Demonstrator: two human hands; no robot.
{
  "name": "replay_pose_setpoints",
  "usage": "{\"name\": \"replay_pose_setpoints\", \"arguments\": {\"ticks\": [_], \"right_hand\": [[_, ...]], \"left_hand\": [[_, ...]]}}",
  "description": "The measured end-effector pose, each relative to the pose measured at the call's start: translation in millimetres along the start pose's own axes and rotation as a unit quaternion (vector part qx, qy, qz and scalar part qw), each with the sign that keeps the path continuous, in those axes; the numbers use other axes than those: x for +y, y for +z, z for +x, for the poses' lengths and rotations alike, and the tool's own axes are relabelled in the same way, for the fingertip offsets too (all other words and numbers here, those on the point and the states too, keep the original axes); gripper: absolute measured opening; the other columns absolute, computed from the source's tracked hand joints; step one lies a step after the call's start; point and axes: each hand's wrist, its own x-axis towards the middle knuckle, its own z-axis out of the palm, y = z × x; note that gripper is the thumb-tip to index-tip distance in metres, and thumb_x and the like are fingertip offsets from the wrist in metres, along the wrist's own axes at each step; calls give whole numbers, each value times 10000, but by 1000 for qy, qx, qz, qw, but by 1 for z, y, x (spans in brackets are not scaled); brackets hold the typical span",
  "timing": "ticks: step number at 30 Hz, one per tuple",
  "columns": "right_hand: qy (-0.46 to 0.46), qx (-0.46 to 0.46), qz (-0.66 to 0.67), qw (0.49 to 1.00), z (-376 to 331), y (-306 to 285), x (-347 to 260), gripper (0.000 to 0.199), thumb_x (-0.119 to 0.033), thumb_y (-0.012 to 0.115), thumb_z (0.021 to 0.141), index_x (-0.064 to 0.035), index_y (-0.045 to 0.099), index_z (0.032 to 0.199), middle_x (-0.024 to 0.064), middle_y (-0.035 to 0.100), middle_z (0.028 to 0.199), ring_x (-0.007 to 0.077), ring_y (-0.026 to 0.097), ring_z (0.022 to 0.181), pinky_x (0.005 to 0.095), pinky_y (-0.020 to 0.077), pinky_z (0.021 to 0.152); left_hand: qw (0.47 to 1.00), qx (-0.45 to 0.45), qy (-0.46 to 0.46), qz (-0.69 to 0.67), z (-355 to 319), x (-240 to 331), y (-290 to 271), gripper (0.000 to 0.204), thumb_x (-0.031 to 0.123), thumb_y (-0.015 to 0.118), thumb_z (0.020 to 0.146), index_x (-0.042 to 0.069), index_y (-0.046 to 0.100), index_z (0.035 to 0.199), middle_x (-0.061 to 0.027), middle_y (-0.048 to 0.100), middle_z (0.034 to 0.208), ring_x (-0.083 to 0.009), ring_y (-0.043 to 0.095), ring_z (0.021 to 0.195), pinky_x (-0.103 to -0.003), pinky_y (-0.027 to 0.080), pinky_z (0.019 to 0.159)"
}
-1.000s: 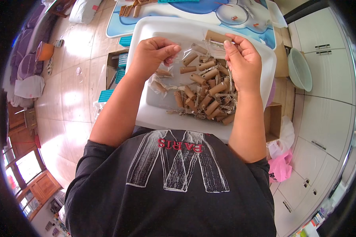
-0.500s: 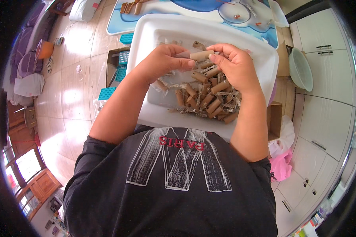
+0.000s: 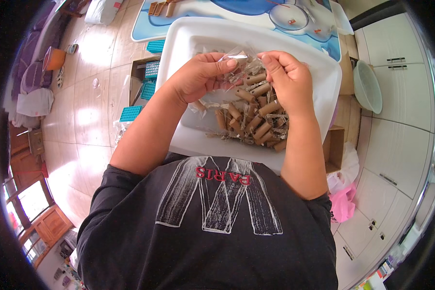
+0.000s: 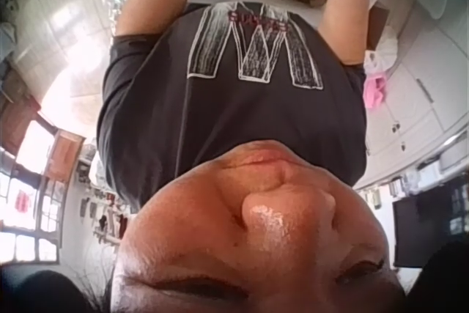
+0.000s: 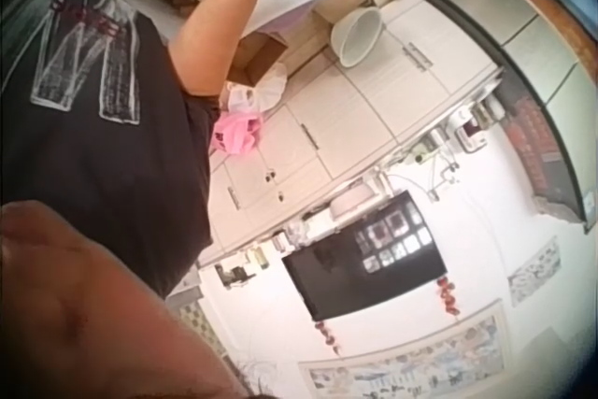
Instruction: The person inserts small components into small plastic zip bags by hand, then organizes the filled bags in a plastic tray.
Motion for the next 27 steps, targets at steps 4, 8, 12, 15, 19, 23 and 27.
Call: {"name": "replay_pose_setpoints", "arguments": {"ticks": [4,8,12,15,19,23,27], "right_hand": [[-85,-7,-89,992,-3,14,6,177,-132,621,819,-51,635,976,-51,516,649,7,428,601,154,345,544],[-64,-12,-60,996,-1,14,2,182,-94,632,802,-29,622,972,-43,534,671,13,438,615,154,363,571],[-26,-19,54,998,0,19,5,194,-67,642,790,1,587,964,-26,564,719,19,463,643,158,383,592],[-29,-13,63,997,-1,25,10,186,-65,640,794,1,578,956,-26,567,726,16,467,638,158,385,577],[-27,-9,86,996,1,27,12,143,-82,638,801,-12,584,913,-28,554,701,14,460,594,151,371,522],[22,3,165,986,1,32,15,130,-119,637,808,-22,582,875,-30,535,671,13,442,551,145,340,461],[23,-15,129,991,4,23,16,137,-155,627,817,-31,582,854,-38,512,629,11,419,512,143,301,416]], "left_hand": [[1000,-15,13,-1,0,0,0,313,232,625,813,1,571,1018,-66,619,930,-140,611,827,-246,488,744],[999,-7,25,-27,-1,0,4,278,204,616,820,6,572,1010,-62,617,929,-136,611,832,-242,489,737],[999,7,26,-43,2,-2,4,238,161,604,827,5,571,1004,-61,613,924,-140,605,850,-254,497,747],[997,1,32,-74,3,-3,4,231,141,594,832,2,563,1013,-68,608,941,-148,596,878,-277,506,769],[994,26,34,-101,4,-7,8,209,125,581,838,4,569,1008,-69,605,954,-158,591,889,-294,509,788],[990,17,37,-132,5,-9,9,221,157,576,845,8,580,1009,-59,611,950,-143,594,866,-278,503,772],[995,58,29,-74,4,-8,9,218,222,588,837,35,619,946,-21,628,857,-100,585,745,-253,473,655]]}}
